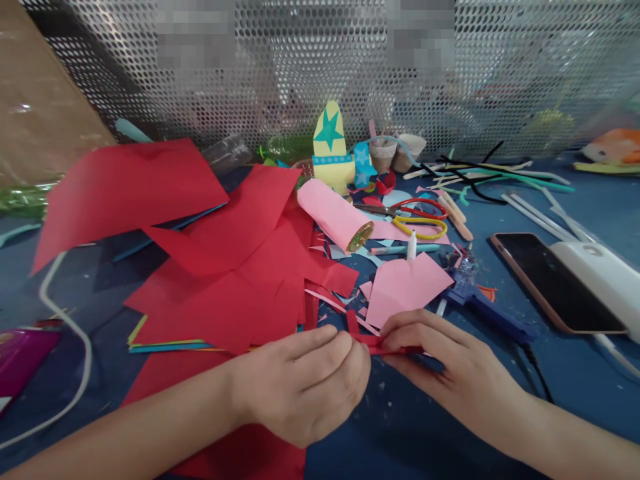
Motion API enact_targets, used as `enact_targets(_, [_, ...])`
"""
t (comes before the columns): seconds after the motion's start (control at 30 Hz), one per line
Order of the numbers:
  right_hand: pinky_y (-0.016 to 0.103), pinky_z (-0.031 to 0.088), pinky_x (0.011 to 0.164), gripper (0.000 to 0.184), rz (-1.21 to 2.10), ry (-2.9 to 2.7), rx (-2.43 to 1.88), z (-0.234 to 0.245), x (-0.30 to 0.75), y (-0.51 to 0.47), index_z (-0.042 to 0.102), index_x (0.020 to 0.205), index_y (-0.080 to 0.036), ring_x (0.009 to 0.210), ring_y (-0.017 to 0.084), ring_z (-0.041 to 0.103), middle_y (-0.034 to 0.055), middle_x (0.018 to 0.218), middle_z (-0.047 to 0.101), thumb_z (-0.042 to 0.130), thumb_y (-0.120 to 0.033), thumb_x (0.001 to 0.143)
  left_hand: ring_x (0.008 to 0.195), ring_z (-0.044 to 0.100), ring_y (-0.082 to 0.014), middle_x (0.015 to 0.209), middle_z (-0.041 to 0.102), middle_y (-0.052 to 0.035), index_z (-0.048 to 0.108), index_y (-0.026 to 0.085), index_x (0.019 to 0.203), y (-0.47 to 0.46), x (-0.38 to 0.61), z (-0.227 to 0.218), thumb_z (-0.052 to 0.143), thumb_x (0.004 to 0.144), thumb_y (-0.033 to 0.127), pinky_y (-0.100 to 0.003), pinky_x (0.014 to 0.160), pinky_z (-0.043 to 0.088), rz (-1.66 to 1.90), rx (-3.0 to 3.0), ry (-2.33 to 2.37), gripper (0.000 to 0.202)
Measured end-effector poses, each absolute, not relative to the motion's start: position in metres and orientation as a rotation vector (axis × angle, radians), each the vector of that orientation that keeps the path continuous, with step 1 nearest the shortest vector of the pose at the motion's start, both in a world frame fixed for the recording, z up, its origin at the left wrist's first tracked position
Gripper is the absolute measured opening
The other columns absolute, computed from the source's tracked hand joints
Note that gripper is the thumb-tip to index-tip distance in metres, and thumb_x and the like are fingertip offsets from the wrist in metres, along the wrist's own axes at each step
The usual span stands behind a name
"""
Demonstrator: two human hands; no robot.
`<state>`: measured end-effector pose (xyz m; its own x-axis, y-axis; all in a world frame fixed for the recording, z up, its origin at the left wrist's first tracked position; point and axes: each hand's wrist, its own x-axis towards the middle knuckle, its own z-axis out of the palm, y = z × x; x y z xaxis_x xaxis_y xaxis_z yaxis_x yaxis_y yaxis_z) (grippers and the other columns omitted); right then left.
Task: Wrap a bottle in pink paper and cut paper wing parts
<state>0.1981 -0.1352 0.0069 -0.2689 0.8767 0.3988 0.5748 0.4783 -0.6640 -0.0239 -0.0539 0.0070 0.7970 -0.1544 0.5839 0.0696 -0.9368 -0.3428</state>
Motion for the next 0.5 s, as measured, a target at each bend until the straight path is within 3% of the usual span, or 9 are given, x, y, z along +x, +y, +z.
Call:
enact_targets(0.23, [0.02,0.059,0.073,0.011,0.469,-1.926,-1.239,0.008,0.2,-0.136,0.063,0.088,-0.021,0.079,0.013,0.071,0.0036,0.089,0.071,0.061,-0.01,0.087,0.088,0.062,-0.0148,0.089,0.07,-0.0045,0.068,0.01,0.097,-0.053,-0.019,0.01,0.046,0.091,0.009,-0.026,0.088,0.052,-0.935,-2.742,-0.028,0.023])
enact_targets(0.37, [0.018,0.06,0.069,0.011,0.362,-1.889,-1.271,0.011,0.201,-0.135,0.064,0.085,-0.021,0.076,0.013,0.072,0.0034,0.085,0.072,0.061,-0.01,0.086,0.086,0.064,-0.0134,0.088,0.067,-0.0032,0.062,0.016,0.094,-0.056,-0.011,0.019,0.058,0.09,0.019,-0.026,0.081,0.056,-1.186,-3.078,-0.667,0.006])
enact_targets(0.5, [0.019,0.06,0.067,0.013,0.233,-1.845,-1.264,0.016,0.2,-0.133,0.064,0.083,-0.021,0.072,0.012,0.072,0.0029,0.082,0.072,0.061,-0.009,0.086,0.086,0.069,-0.0162,0.096,0.07,-0.0081,0.056,0.015,0.107,-0.058,-0.004,0.013,0.068,0.083,0.031,-0.028,0.074,0.06,-1.525,-3.52,-1.324,0.031])
